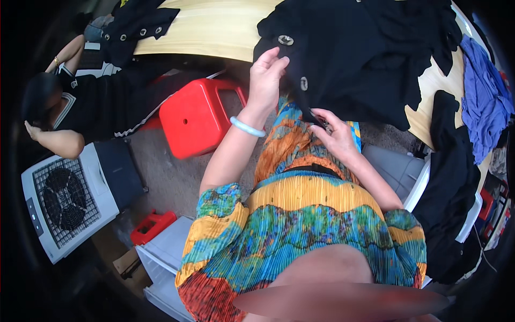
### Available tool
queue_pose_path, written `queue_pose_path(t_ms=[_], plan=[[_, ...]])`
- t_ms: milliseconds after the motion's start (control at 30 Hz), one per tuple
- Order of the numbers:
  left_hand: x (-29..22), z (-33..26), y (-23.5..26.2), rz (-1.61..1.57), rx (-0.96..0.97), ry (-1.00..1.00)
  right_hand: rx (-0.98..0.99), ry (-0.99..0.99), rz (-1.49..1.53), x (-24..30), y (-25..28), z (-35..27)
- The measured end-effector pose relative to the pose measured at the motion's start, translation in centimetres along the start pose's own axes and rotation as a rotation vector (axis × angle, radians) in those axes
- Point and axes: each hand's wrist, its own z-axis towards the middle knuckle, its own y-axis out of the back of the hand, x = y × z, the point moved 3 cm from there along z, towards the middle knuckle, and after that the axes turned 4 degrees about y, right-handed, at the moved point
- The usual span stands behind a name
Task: Trimming excess loose threads from black garments around metal grommets using thread snips.
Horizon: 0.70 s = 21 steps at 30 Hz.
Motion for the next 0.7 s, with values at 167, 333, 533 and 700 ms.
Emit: queue_pose_path(t_ms=[167, 333, 533, 700], plan=[[-3.0, -0.7, -2.0, -0.068, 0.19, 0.061, -0.117, 0.006, -0.036, 1.6, 3.2, 1.7], [-3.7, -1.2, -3.0, -0.131, 0.264, 0.108, -0.234, 0.213, -0.078, 5.4, 5.4, 6.6], [-3.4, -1.0, -2.7, -0.119, 0.261, 0.15, -0.137, 0.22, 0.046, 6.1, 4.5, 10.7], [-2.0, -0.5, -1.6, -0.159, 0.223, 0.173, -0.185, 0.006, 0.105, 3.8, 2.7, 10.6]])
